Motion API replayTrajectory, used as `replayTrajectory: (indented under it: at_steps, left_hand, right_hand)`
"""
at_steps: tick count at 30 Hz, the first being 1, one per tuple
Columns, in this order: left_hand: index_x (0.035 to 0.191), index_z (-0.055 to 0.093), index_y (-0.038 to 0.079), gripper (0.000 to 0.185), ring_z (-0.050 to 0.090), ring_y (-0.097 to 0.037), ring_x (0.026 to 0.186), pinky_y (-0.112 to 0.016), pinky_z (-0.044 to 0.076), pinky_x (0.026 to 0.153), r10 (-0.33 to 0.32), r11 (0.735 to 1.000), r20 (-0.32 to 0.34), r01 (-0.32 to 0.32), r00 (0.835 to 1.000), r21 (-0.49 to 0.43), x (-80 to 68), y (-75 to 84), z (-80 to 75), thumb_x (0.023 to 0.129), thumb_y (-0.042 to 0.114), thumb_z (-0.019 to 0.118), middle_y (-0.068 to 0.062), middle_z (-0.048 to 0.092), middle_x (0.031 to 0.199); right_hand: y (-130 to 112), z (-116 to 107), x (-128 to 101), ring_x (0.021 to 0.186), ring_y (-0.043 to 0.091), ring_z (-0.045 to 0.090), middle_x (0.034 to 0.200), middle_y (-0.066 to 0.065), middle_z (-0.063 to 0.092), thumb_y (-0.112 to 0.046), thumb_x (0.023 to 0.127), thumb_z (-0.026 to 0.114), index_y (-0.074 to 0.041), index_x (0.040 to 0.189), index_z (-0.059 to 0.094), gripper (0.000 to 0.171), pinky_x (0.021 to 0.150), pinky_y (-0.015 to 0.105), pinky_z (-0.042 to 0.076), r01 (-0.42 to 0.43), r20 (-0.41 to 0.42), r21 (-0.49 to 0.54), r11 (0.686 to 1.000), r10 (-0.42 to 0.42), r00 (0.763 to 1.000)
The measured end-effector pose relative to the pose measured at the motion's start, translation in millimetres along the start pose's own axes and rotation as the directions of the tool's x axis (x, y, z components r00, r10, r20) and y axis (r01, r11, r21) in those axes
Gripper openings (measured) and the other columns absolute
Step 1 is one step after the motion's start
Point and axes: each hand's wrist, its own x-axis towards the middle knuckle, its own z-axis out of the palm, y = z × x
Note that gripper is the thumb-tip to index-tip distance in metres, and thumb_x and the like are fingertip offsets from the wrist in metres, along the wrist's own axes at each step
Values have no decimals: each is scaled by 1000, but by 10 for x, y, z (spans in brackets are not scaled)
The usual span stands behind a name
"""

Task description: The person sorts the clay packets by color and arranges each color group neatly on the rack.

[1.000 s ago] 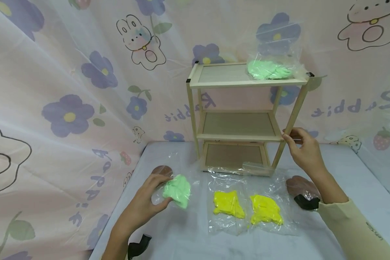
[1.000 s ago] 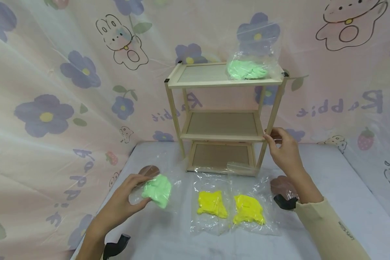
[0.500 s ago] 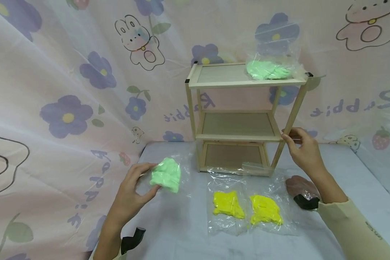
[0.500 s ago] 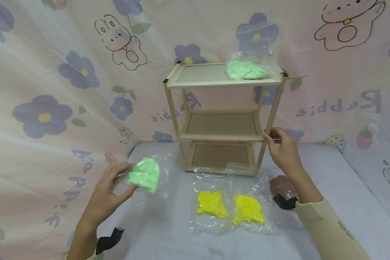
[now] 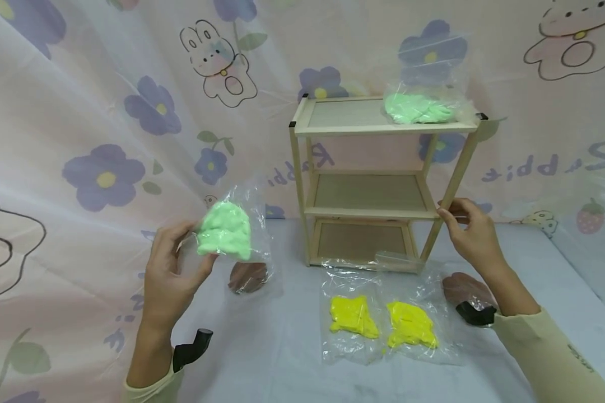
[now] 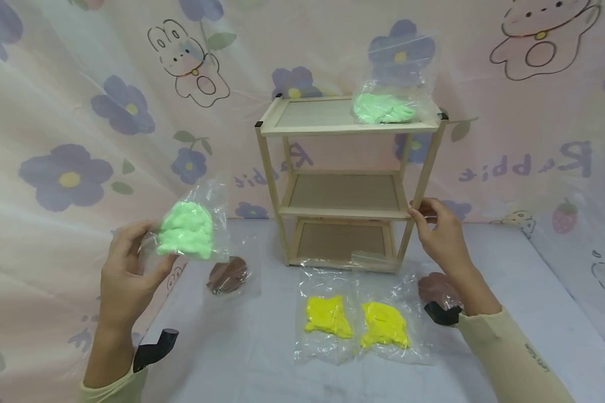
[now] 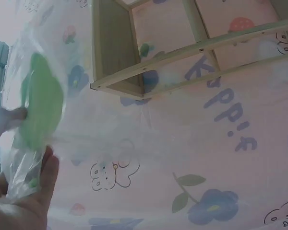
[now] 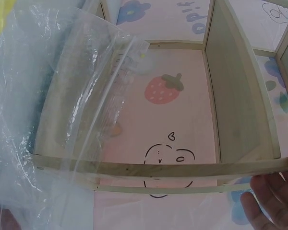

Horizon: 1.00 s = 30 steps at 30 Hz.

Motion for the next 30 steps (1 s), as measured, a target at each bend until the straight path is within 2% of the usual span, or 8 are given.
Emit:
replayTrajectory:
  at_steps: [4, 9, 14, 18, 22, 26, 30]
  left_hand:
    - [139, 55, -18, 63, 55, -27, 131, -30, 47, 118, 45, 994, -124, -58, 991, -98, 152, -21, 66, 80, -23, 75, -9, 53, 139]
    - [139, 58, -14, 57, 57, -30, 130, -31, 48, 117, 53, 986, -195, -82, 979, -146, 397, -13, 167, 87, -9, 80, -11, 52, 136]
    - [137, 61, -11, 55, 54, -32, 131, -40, 44, 122, 89, 976, -222, -130, 971, -175, 711, 9, 317, 88, -1, 83, -10, 54, 134]
    - [135, 62, -11, 55, 54, -32, 130, -46, 43, 123, 144, 966, -254, -192, 956, -175, 974, -10, 447, 86, 4, 84, -10, 55, 133]
    - [134, 62, -10, 55, 54, -32, 129, -49, 44, 122, 179, 960, -276, -229, 944, -162, 1189, -42, 557, 85, 3, 83, -8, 55, 134]
    - [135, 61, -10, 55, 55, -29, 129, -50, 47, 120, 209, 955, -253, -253, 945, -153, 1359, -84, 679, 86, 0, 82, -7, 54, 135]
    - [137, 61, -10, 55, 55, -24, 127, -46, 52, 116, 231, 961, -215, -258, 949, -104, 1543, -130, 815, 87, 2, 82, -6, 55, 135]
  right_hand:
    - [-4, -1, -9, 99, -16, 53, 116, 22, 72, -15, 109, 67, 5, 130, 68, 29, 89, 1, 42, 1, 8, 4, 1000, -1, 1000]
    - [-3, -8, -5, 99, -16, 52, 117, 24, 72, -16, 109, 66, 5, 130, 67, 30, 89, 1, 42, 4, 10, 3, 1000, -4, 1000]
    - [7, -6, -1, 99, -16, 53, 116, 23, 72, -15, 109, 67, 6, 129, 67, 29, 89, 1, 42, 11, 11, 2, 1000, -11, 1000]
    - [1, -4, 3, 99, -15, 53, 116, 23, 72, -15, 109, 67, 6, 130, 67, 29, 89, 1, 42, 9, 9, 4, 1000, -10, 1000]
    - [-7, 4, 10, 100, -14, 54, 116, 23, 72, -14, 108, 67, 5, 131, 67, 29, 89, 2, 43, 15, 9, 21, 1000, -16, 1000]
    - [-9, 2, 6, 99, -15, 54, 115, 23, 72, -14, 109, 67, 5, 131, 67, 29, 89, 2, 43, 15, 9, 15, 1000, -15, 1000]
    - [-9, -5, -2, 98, -16, 53, 114, 23, 72, -16, 109, 67, 5, 130, 67, 30, 89, 1, 43, 8, 9, 0, 1000, -8, 1000]
